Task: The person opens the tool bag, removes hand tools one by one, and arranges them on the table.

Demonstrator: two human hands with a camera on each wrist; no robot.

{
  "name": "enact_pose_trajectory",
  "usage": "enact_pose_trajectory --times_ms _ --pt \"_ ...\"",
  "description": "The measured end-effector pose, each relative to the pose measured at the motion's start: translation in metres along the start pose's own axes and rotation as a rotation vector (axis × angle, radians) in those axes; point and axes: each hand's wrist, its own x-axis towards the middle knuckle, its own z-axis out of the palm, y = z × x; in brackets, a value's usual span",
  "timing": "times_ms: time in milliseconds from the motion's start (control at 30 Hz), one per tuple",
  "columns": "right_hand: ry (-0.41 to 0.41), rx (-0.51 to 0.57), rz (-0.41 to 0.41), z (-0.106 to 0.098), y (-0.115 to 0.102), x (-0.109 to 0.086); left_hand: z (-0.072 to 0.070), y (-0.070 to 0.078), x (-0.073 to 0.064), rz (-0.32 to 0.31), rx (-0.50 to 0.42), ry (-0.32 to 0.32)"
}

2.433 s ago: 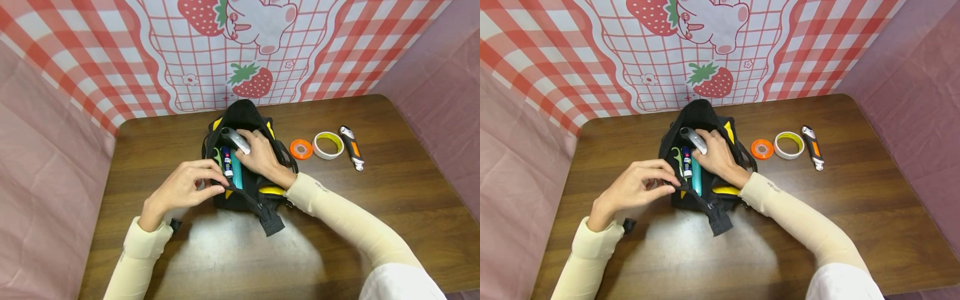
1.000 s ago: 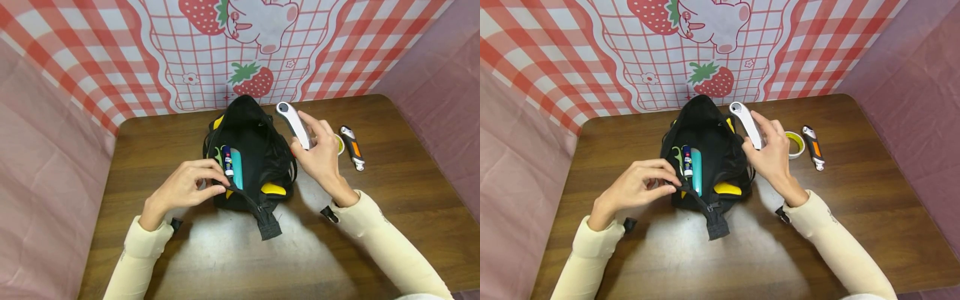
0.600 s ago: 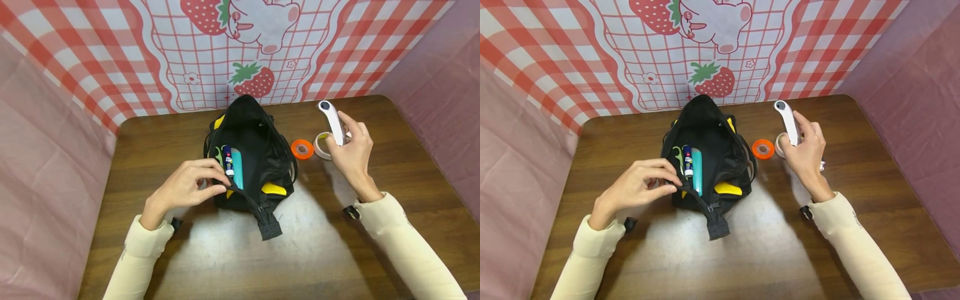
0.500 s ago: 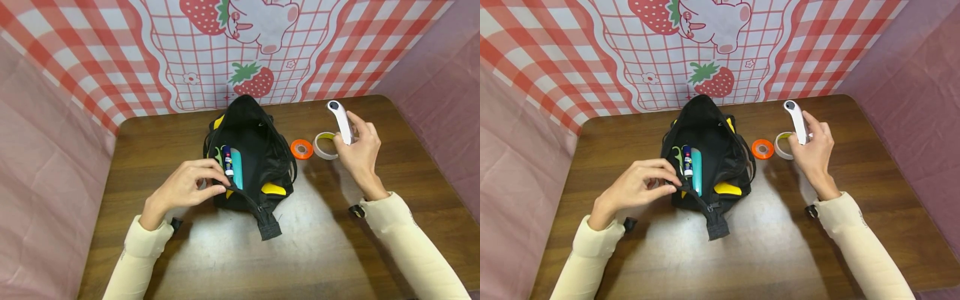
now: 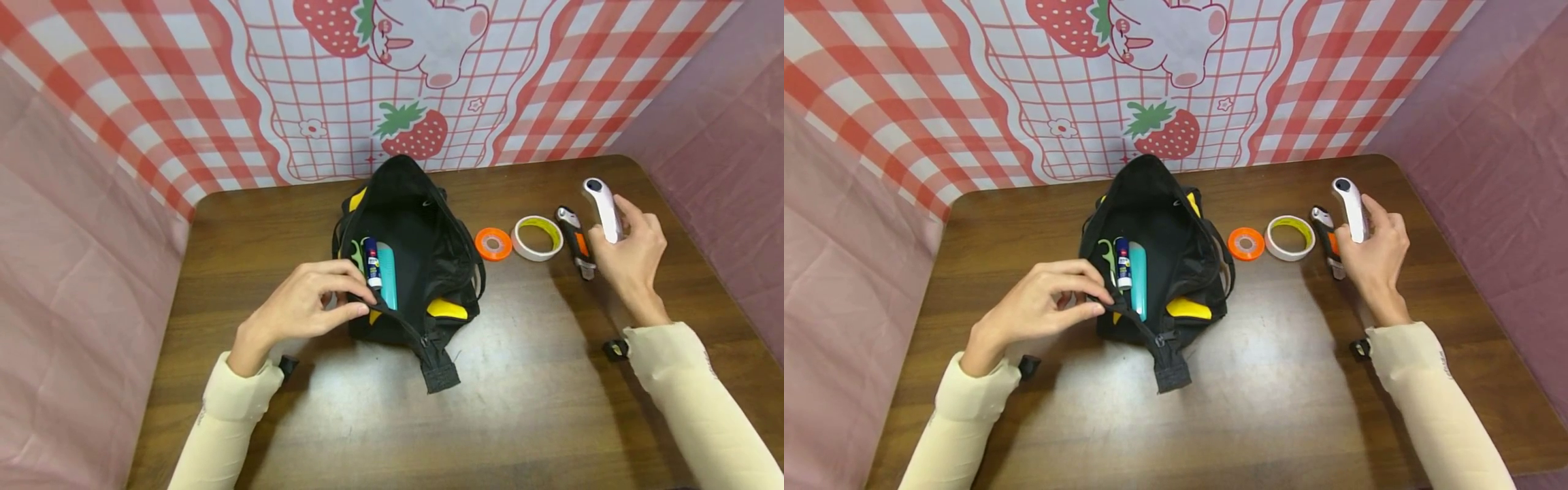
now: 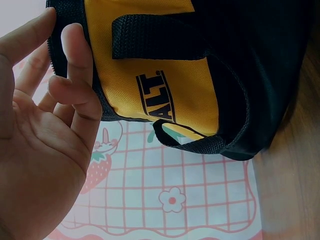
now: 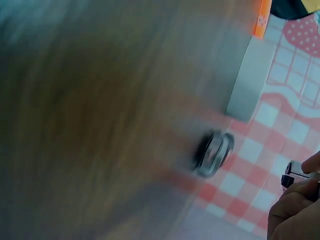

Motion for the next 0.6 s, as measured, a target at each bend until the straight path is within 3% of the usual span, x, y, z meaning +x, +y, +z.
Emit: enact_pose_trajectory --times_ms 200,600 --pt "-0.052 -0.045 0.023 -0.006 0.018 0.007 0.001 0.000 -0.001 0.000 -0.001 0.005" --pt "-0.372 -0.159 0.080 -0.012 0.046 0.019 -0.001 -0.001 0.000 0.001 0.001 -0.001"
